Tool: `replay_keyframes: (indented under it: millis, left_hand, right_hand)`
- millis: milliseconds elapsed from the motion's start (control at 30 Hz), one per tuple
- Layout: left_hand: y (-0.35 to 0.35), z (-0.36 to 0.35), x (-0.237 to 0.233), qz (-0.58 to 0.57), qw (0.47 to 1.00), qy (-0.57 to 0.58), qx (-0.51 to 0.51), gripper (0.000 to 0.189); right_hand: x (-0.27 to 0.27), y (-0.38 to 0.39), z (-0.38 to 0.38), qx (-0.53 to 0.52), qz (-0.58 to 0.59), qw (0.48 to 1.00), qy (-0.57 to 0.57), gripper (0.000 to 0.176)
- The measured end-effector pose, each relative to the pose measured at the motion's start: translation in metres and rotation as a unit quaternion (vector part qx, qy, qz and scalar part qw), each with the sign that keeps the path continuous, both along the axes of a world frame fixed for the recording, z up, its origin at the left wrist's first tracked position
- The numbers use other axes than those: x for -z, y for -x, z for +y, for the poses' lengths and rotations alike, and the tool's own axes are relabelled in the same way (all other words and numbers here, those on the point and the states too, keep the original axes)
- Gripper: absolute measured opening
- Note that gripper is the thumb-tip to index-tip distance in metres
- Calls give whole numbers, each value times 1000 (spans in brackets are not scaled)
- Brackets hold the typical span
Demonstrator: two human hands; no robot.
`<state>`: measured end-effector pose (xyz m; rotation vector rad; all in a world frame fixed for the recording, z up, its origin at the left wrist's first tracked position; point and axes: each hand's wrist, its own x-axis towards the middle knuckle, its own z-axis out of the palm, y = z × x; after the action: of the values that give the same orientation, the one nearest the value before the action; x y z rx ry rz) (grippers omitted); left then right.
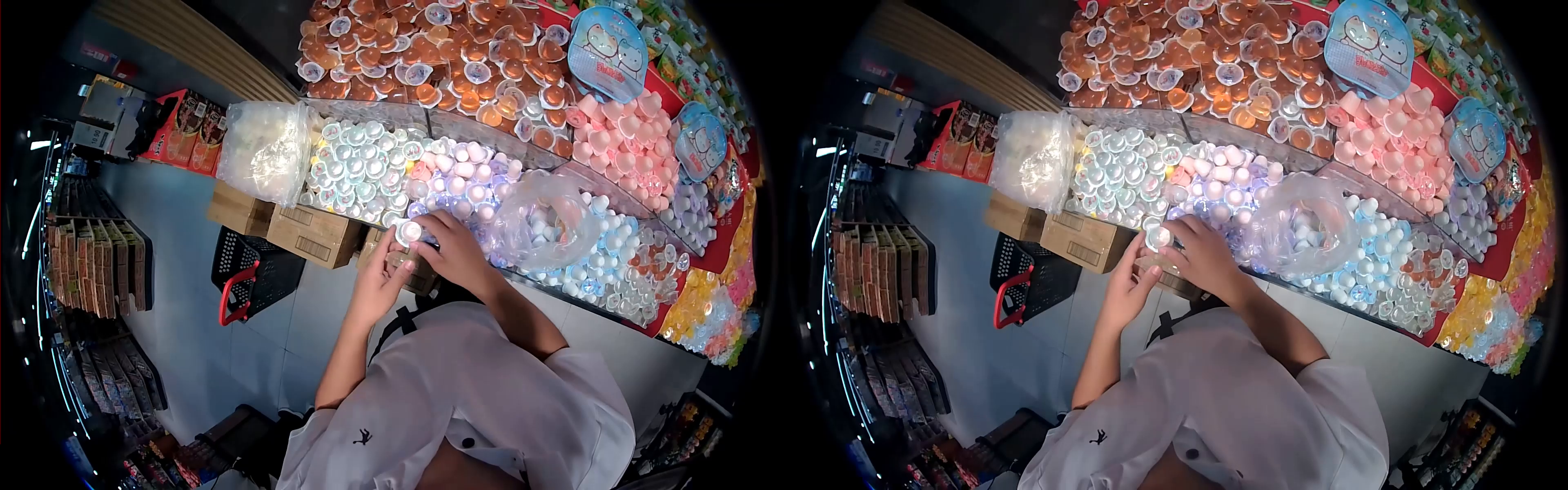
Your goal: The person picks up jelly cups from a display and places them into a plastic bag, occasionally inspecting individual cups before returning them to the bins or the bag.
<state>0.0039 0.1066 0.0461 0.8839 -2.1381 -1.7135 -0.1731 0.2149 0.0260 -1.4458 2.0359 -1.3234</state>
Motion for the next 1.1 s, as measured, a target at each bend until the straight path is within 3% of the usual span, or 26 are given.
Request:
replay_keyframes:
  millis: [233,333,433,800,1100]
  left_hand:
    - [12,-8,-5,-44,998,8,-50,66]
    - [12,-11,3,-35,997,9,-69,63]
    - [11,-16,9,-29,996,10,-85,62]
    - [-13,-60,11,-23,997,-7,-74,59]
    - [-48,-110,43,28,998,-54,-21,58]
  right_hand:
    - [51,59,-98,54,31,996,70,39]
    - [68,80,-141,64,27,996,61,40]
    - [74,93,-174,77,57,995,-25,41]
    - [83,94,-206,75,85,989,-90,37]
    - [78,83,-201,79,126,982,-119,47]
